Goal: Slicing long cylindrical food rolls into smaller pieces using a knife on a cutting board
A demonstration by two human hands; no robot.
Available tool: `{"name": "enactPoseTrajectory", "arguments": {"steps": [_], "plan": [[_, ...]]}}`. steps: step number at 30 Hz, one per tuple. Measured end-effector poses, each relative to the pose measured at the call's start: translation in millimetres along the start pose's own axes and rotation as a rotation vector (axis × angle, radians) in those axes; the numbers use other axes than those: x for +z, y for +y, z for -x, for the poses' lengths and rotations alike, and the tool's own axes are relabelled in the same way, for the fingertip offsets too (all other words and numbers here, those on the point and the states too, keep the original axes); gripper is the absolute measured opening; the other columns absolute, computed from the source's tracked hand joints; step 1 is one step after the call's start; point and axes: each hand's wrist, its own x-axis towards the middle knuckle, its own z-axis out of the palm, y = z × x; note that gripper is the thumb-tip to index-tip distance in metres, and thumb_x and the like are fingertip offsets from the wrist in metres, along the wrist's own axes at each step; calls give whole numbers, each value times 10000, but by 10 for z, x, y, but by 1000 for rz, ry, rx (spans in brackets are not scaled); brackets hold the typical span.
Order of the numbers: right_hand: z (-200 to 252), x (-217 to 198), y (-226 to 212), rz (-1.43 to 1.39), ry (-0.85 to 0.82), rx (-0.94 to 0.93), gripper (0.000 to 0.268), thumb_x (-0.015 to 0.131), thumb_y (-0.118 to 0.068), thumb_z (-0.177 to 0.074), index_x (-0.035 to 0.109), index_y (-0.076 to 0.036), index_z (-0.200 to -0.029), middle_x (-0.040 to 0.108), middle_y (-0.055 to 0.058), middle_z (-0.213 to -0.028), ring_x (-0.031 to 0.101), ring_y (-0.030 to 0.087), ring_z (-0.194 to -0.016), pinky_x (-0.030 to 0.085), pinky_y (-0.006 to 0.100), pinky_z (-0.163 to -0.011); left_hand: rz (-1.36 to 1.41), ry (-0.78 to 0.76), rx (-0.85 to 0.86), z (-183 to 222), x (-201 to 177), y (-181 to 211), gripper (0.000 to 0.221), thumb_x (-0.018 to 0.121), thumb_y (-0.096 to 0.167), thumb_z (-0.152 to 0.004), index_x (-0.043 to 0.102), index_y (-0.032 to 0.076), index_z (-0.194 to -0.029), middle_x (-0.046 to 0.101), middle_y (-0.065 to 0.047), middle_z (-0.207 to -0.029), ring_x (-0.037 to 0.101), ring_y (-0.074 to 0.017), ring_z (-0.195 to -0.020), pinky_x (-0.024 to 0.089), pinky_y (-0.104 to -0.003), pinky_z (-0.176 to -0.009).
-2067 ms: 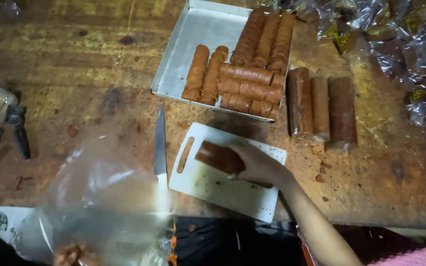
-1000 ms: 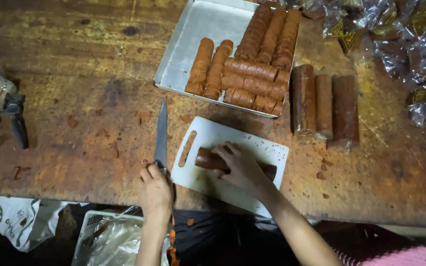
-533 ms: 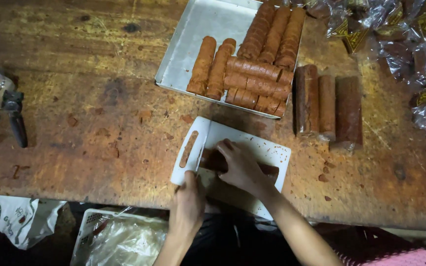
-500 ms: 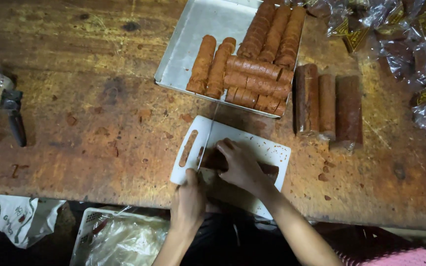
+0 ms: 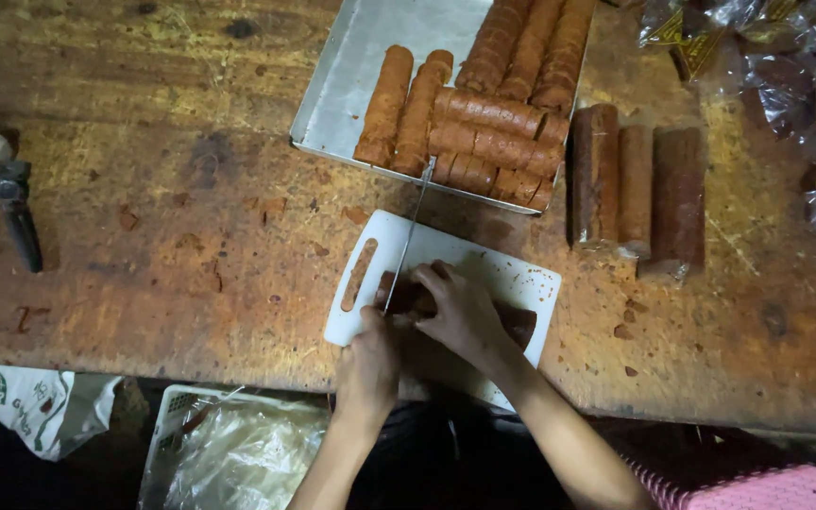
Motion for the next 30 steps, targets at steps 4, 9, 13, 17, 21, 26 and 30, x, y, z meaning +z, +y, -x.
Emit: {"name": "enactPoseTrajectory", "arguments": {"steps": [4, 9, 13, 17, 21, 26, 30], "plan": [[-1, -54, -55, -45, -7, 32, 485, 827, -209, -694, 577, -159, -1106, 653, 62, -1094, 676, 354, -952, 534, 511, -717, -6, -44, -20, 194, 93, -246, 251, 366, 107, -988, 392, 145, -1234, 730, -248, -964, 692, -539, -928, 502, -656, -840], [-11, -60, -16, -83, 9, 29, 450, 864, -257, -750, 605, -152, -1103, 684, 61, -1117, 704, 309, -970, 544, 434, -721, -237, -349, -193, 534, -142, -260, 713, 299, 6, -999, -43, 41, -1624, 649, -241, -1265, 676, -406, -1158, 561, -541, -982], [-42, -124, -36, -85, -33, 90, 416, 846, -254, -771, 607, -177, -1103, 663, 44, -1131, 701, 324, -938, 545, 483, -659, -125, -188, -68, 799, -76, -503, 387, 276, 55, -1004, 330, 36, -1388, 754, -250, -1007, 781, -420, -919, 613, -556, -822], [-45, -93, 107, -109, -10, -11, 416, 837, -335, -811, 664, -105, -1113, 664, 70, -1113, 694, 319, -952, 556, 464, -699, -148, -290, -476, 872, 273, -891, 382, 396, 393, -996, 324, 276, -1353, 717, -193, -1205, 697, -395, -1169, 509, -516, -1023], [21, -79, 182, -114, -136, -80, 588, 901, -224, -757, 637, -47, -1252, 597, 104, -1361, 638, 307, -1196, 560, 421, -882, -268, -221, -507, 767, 732, -1257, 307, 474, 419, -984, 392, 229, -1211, 759, -171, -1127, 730, -428, -1100, 547, -572, -907], [81, -299, 38, -102, -191, -59, 607, 879, -259, -746, 615, -99, -1268, 564, 80, -1270, 646, 319, -1112, 548, 464, -857, 90, -345, -503, 727, -333, -199, 454, 137, 436, -1050, 462, 217, -1280, 653, -250, -1316, 617, -441, -1266, 417, -523, -1099], [126, -112, 189, -29, -144, 21, 615, 885, -306, -735, 612, -164, -1267, 567, 105, -1202, 666, 354, -1008, 564, 515, -734, -61, -141, -99, 308, -49, -230, 205, 359, 267, -1042, 416, 137, -1190, 709, -272, -1063, 681, -509, -1033, 502, -614, -903]]}}
